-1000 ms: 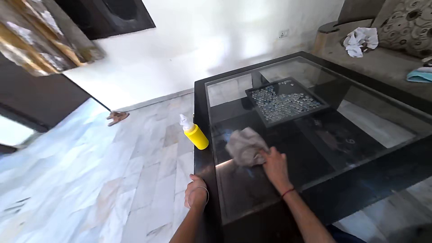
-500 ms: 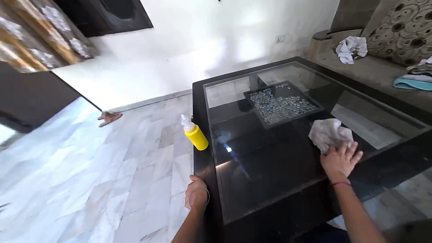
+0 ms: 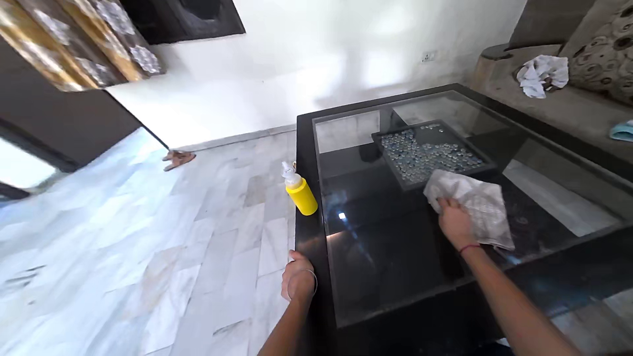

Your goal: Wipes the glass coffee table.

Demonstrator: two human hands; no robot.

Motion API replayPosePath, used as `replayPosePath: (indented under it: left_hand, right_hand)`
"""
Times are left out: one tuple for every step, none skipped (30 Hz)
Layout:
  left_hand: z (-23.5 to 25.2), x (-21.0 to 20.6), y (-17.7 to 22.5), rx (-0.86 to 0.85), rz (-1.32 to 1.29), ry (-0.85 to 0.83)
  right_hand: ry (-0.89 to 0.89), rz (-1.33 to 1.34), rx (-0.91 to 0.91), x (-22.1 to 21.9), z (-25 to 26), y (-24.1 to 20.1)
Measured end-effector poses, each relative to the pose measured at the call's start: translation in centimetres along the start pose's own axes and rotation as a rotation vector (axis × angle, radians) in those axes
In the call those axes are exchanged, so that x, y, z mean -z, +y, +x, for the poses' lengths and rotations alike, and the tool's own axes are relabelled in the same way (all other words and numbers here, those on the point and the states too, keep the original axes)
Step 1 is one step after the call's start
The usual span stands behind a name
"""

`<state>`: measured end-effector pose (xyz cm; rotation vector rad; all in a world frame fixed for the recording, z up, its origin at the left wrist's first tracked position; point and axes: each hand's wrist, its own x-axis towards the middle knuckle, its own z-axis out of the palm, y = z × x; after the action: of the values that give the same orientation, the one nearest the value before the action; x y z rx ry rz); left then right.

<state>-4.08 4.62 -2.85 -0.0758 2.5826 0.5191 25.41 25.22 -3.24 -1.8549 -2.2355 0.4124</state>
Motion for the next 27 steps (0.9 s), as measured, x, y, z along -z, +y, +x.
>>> replayPosePath:
  left_hand:
    - [0.0,0.0,0.0,0.004,0.000,0.002]
    - [0.1,0.0,0.1,0.009,0.000,0.005]
    - [0.2,0.0,0.1,0.015,-0.002,0.007]
    - [0.2,0.0,0.1,0.017,-0.009,0.005]
    - [0.2,0.0,0.2,0.020,-0.013,0.001]
    - [0.2,-0.1,0.2,0.020,-0.016,0.001]
    - [0.2,-0.1,0.1,0.021,-0.018,0.005]
    - [0.2,-0.1,0.2,0.021,-0.020,0.007]
    - [0.2,-0.1,0.2,0.017,-0.019,0.009]
    - [0.1,0.0,0.1,0.009,-0.014,0.009]
    - [0.0,0.1,0.1,-0.002,-0.008,0.006]
    - [-0.1,0.1,0.0,-0.014,-0.002,0.001]
    - [-0.1,0.2,0.0,-0.017,-0.001,-0.001]
    - [0.0,0.1,0.0,-0.010,-0.001,0.000]
    - [0.0,0.0,0.1,0.001,0.001,0.002]
    - [0.2,-0.1,0.1,0.014,-0.003,0.010]
    - [0.3,-0.1,0.2,0.021,-0.009,0.012]
    - [0.4,-0.2,0.2,0.026,-0.011,0.014]
    - [0.4,-0.2,0.2,0.029,-0.009,0.012]
    - [0.3,-0.2,0.2,0.031,-0.005,0.010]
    - [0.3,-0.1,0.3,0.033,-0.003,0.008]
    - [0.2,-0.1,0.3,0.034,-0.003,0.008]
    - [0.2,-0.1,0.4,0.038,-0.003,0.012]
    - [0.2,-0.1,0.4,0.040,0.001,0.012]
    - [0.2,-0.1,0.3,0.039,0.005,0.007]
    - [0.2,0.0,0.3,0.035,0.011,0.003]
    - [0.3,0.0,0.3,0.032,0.013,-0.001]
  right_hand:
    - [-0.023,-0.013,0.070,-0.5,-1.0,-1.3]
    - [-0.058,-0.025,0.148,-0.8,-2.1,-2.7]
    - [-0.100,-0.033,0.233,-1.3,-3.4,-4.0]
    - [-0.161,-0.041,0.325,-1.7,-4.7,-5.2]
    - [-0.232,-0.046,0.422,-2.0,-6.3,-6.4]
    - [-0.285,-0.037,0.531,-2.3,-8.0,-7.4]
    - [-0.313,-0.011,0.649,-2.7,-9.8,-8.2]
    - [-0.323,0.022,0.767,-3.2,-11.6,-8.8]
    - [-0.320,0.069,0.882,-3.7,-13.2,-9.1]
    - [-0.313,0.104,0.980,-4.1,-14.5,-9.4]
    - [-0.304,0.120,1.058,-4.4,-15.4,-9.5]
    - [-0.298,0.112,1.111,-4.7,-15.8,-9.6]
    - [-0.295,0.090,1.136,-4.7,-15.6,-9.6]
    - [-0.297,0.066,1.133,-4.5,-15.1,-9.6]
    - [-0.283,0.051,1.112,-4.2,-14.1,-9.5]
    - [-0.256,0.042,1.077,-4.0,-12.9,-9.3]
    - [-0.224,0.035,1.030,-3.8,-11.4,-9.0]
    - [-0.202,0.023,0.967,-3.6,-9.8,-8.6]
    - [-0.172,0.008,0.898,-3.3,-8.2,-8.1]
    - [-0.121,-0.007,0.830,-2.9,-6.6,-7.4]
    - [-0.071,-0.036,0.763,-2.5,-5.1,-6.7]
    - [-0.033,-0.063,0.687,-1.9,-3.7,-5.8]
    - [0.005,-0.073,0.610,-1.4,-2.3,-4.8]
    - [0.017,-0.088,0.518,-0.8,-1.3,-3.6]
    - [0.022,-0.113,0.422,-0.1,-0.5,-2.2]
    - [0.045,-0.129,0.332,0.6,0.2,-0.6]
    - [0.075,-0.139,0.251,1.3,0.6,1.2]
